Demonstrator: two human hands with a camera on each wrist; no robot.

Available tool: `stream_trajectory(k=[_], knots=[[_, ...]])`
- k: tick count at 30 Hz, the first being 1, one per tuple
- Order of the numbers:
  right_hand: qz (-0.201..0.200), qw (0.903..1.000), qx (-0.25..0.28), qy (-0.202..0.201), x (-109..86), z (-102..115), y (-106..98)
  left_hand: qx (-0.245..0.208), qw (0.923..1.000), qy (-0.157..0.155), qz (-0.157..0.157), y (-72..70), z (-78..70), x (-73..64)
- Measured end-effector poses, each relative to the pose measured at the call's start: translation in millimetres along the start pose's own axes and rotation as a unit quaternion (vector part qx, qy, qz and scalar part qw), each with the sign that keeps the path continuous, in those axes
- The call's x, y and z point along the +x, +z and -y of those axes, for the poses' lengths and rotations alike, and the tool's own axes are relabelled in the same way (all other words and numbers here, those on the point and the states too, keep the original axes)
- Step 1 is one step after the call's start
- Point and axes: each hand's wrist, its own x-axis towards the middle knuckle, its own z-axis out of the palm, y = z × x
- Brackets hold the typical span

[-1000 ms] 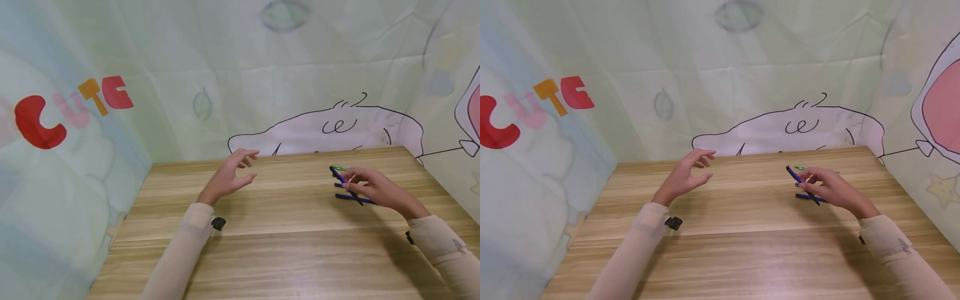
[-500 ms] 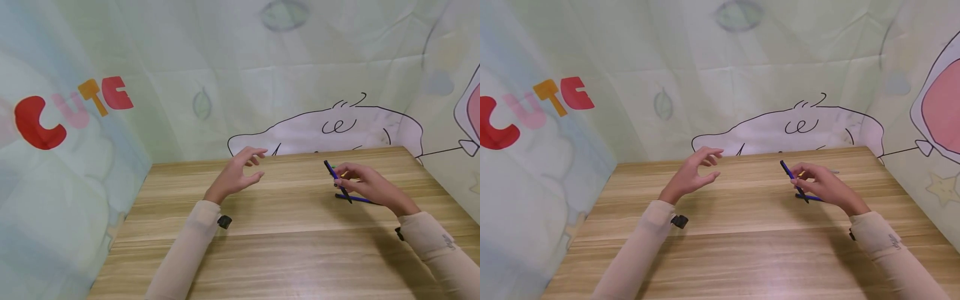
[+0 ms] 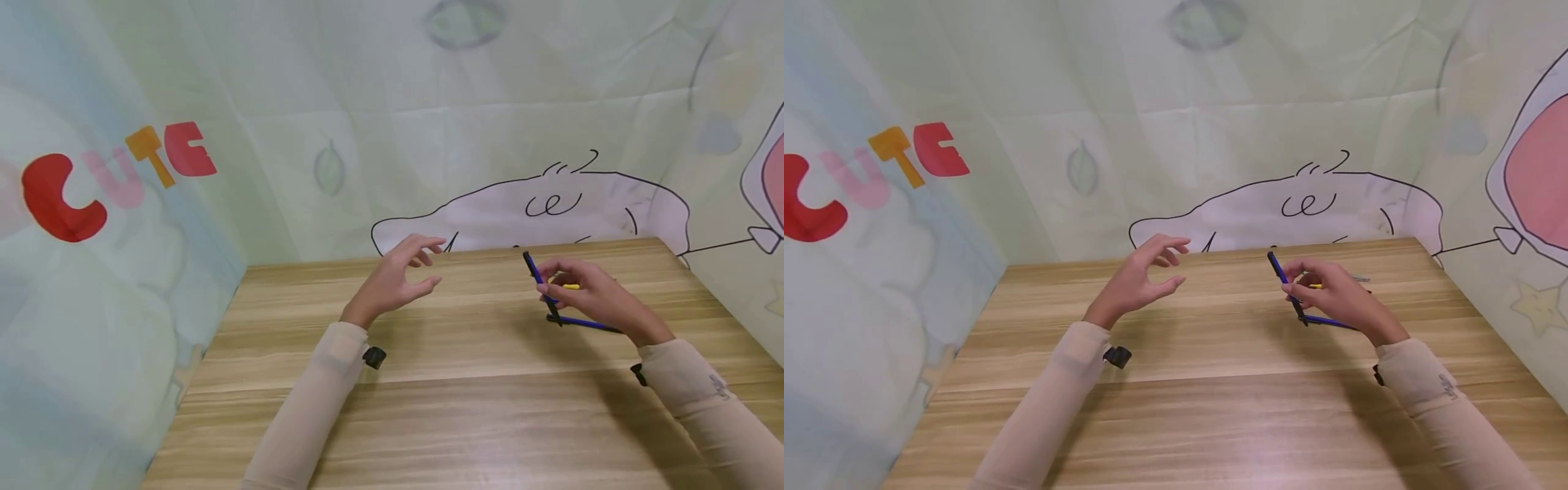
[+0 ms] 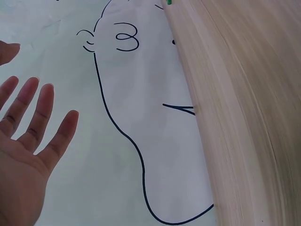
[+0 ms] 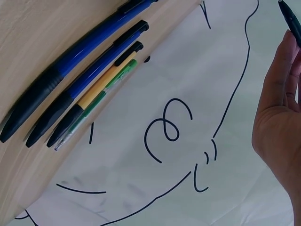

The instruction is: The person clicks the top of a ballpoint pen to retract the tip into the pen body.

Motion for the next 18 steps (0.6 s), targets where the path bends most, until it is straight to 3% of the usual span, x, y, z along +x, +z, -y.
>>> stream_trajectory(k=[18], knots=[[-0.018, 0.9986, 0.050, -0.001, 8.9, 13.5, 9.4, -0.014, 0.9997, 0.020, -0.004, 8.6, -7.8, 10.1]])
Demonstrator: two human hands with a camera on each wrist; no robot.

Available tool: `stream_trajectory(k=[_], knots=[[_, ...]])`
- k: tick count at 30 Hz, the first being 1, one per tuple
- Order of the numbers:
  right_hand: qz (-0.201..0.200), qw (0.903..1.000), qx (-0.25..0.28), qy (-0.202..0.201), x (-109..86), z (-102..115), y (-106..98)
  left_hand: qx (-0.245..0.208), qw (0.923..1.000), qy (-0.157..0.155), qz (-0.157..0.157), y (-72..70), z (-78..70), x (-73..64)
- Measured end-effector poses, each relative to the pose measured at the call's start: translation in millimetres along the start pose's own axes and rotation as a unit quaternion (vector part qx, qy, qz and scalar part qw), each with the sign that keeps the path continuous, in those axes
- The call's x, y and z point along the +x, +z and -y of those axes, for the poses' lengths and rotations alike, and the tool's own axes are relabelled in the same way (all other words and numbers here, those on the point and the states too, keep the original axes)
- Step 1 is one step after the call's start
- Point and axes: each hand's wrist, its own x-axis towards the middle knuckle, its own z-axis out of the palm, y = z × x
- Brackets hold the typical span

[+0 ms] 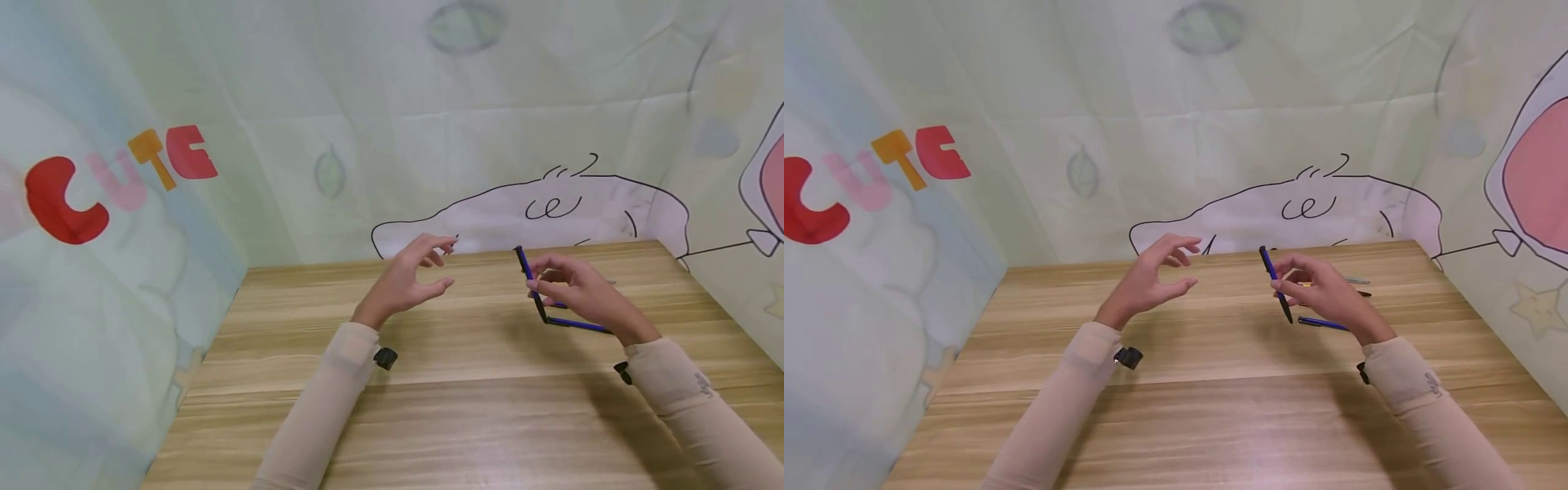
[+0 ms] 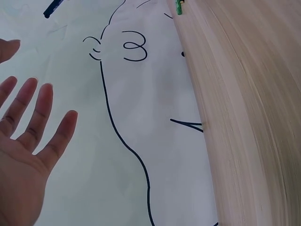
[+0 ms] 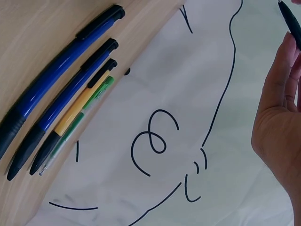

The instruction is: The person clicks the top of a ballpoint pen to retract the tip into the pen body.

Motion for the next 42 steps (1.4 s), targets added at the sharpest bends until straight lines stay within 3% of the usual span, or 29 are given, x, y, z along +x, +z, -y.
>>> stream_trajectory(k=[11, 29, 42], knots=[[-0.010, 0.9992, 0.036, 0.013, 6.9, 5.2, 5.7, -0.013, 0.9999, 0.010, -0.005, 7.6, -5.1, 8.8], [0.004, 0.9982, 0.056, -0.023, 18.9, 17.7, 17.7, -0.022, 0.9996, 0.016, 0.000, 21.5, -12.3, 20.5], [0.017, 0.9948, 0.098, -0.021, 25.8, 19.9, 26.7, -0.026, 0.9993, 0.028, 0.000, 29.2, -16.1, 27.2]])
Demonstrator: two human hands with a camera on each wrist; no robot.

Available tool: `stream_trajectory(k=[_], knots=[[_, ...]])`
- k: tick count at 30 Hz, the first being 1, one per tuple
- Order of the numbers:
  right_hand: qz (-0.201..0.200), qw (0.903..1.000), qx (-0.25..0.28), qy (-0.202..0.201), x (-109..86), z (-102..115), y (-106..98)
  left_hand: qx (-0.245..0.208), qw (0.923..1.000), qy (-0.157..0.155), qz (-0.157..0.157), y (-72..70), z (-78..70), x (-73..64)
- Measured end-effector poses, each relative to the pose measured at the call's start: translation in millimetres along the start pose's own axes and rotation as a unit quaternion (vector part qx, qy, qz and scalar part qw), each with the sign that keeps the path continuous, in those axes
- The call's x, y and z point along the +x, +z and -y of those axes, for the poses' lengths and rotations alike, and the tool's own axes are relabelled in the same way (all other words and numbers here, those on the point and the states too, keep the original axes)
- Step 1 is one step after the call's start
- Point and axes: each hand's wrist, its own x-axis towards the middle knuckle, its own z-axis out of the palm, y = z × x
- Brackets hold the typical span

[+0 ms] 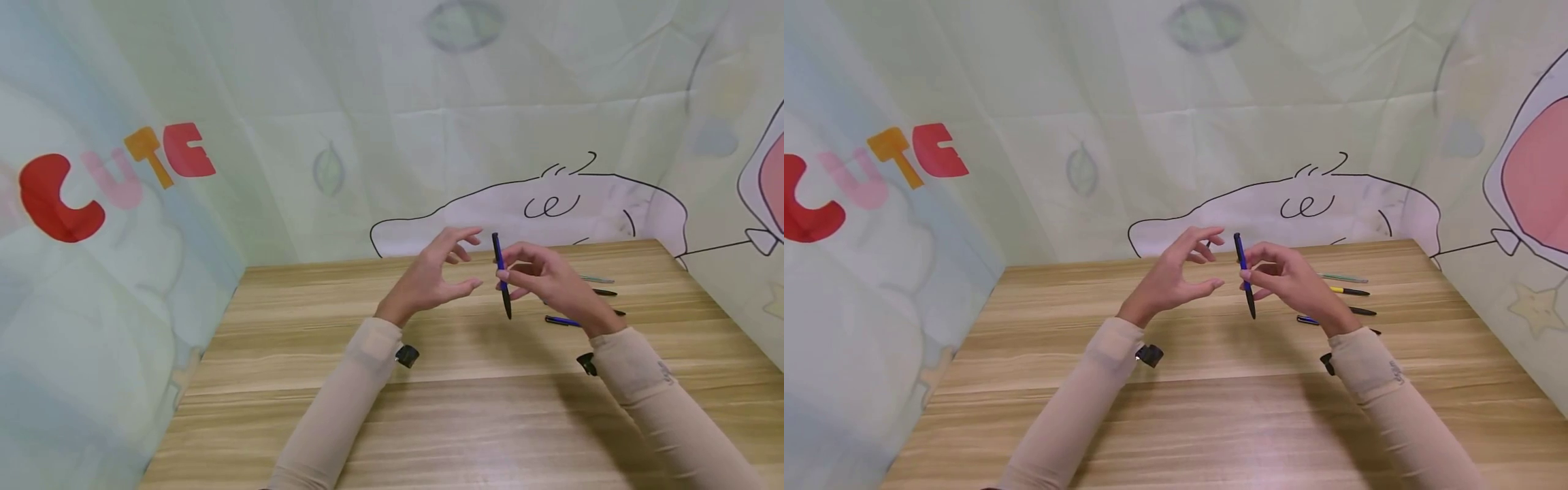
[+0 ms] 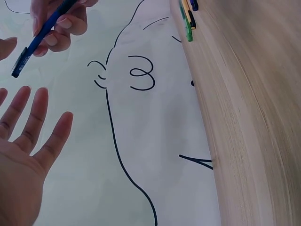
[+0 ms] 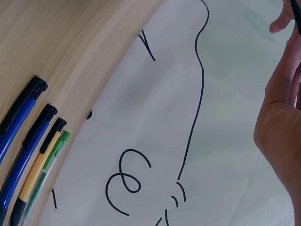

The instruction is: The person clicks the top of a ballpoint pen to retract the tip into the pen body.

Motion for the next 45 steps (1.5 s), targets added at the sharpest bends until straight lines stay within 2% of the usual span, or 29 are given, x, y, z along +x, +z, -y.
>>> stream_trajectory(k=[18, 34, 45], knots=[[-0.001, 0.9994, 0.031, -0.014, 6.7, 0.2, 8.4, -0.008, 0.9999, 0.013, 0.003, 12.5, -2.2, 8.0], [-0.014, 0.9977, 0.059, -0.031, 10.4, -1.1, 15.1, 0.001, 1.0000, -0.008, 0.005, 20.5, -4.0, 6.0], [-0.024, 0.9971, 0.072, -0.004, 9.5, -0.2, 16.9, -0.008, 0.9999, -0.014, 0.005, 22.4, -3.1, 4.9]])
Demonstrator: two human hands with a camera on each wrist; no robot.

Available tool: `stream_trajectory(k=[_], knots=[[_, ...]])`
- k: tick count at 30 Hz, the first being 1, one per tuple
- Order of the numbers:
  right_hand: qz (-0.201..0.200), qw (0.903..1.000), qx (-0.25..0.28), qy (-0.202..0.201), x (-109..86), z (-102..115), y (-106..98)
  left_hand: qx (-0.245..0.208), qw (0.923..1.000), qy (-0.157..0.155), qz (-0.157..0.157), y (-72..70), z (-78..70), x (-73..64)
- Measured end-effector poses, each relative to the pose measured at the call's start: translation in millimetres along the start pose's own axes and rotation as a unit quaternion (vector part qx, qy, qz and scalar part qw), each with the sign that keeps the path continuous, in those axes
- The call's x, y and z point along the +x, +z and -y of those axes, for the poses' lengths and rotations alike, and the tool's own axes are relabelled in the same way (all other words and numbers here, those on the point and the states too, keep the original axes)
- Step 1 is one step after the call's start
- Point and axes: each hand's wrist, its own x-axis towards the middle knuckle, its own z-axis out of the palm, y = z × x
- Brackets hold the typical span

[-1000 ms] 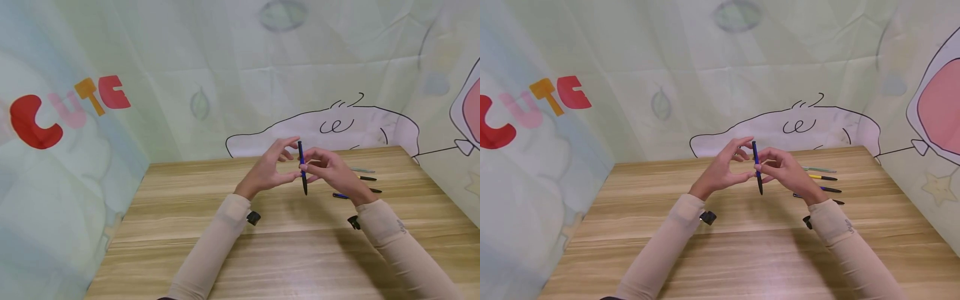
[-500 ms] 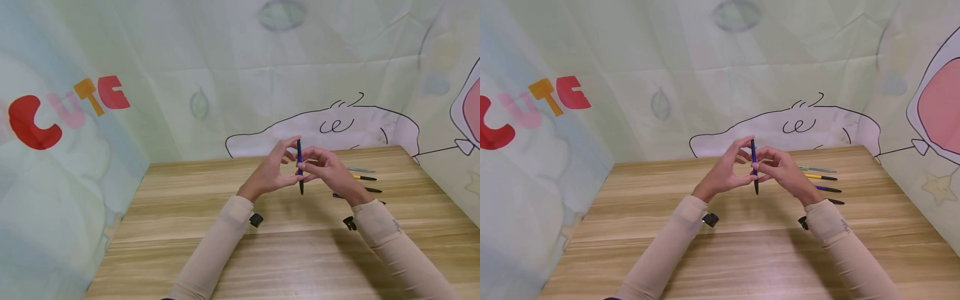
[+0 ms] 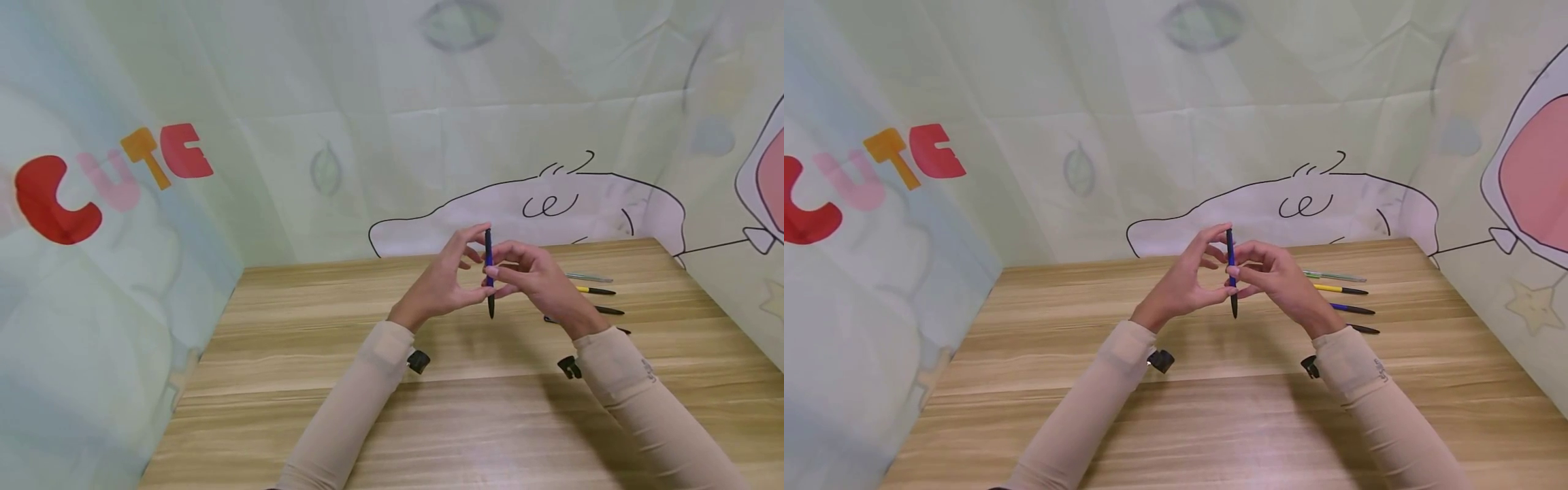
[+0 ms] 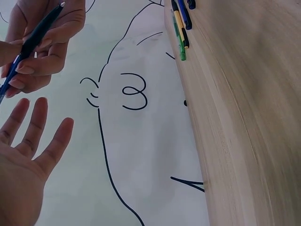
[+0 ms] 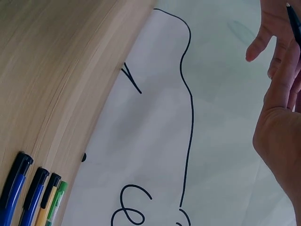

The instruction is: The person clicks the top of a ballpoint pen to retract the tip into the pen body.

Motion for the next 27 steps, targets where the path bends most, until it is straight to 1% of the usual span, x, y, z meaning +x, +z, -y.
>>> stream_trajectory(k=[3, 9, 16, 27], knots=[[-0.006, 0.9999, 0.004, 0.009, 0.0, 0.9, 0.9, -0.005, 1.0000, -0.004, -0.001, 0.9, 0.0, -0.3], [-0.015, 0.9997, 0.010, 0.015, 0.1, 2.7, 2.2, -0.019, 0.9998, -0.010, -0.001, 1.1, -1.8, 0.0], [-0.019, 0.9996, 0.010, 0.018, 0.2, 3.0, 2.6, -0.012, 0.9997, -0.022, 0.002, 1.1, -2.2, -0.7], [-0.017, 0.9997, 0.009, 0.013, 1.3, 1.2, 0.0, -0.009, 0.9998, -0.016, 0.004, 2.3, -2.8, 0.6]])
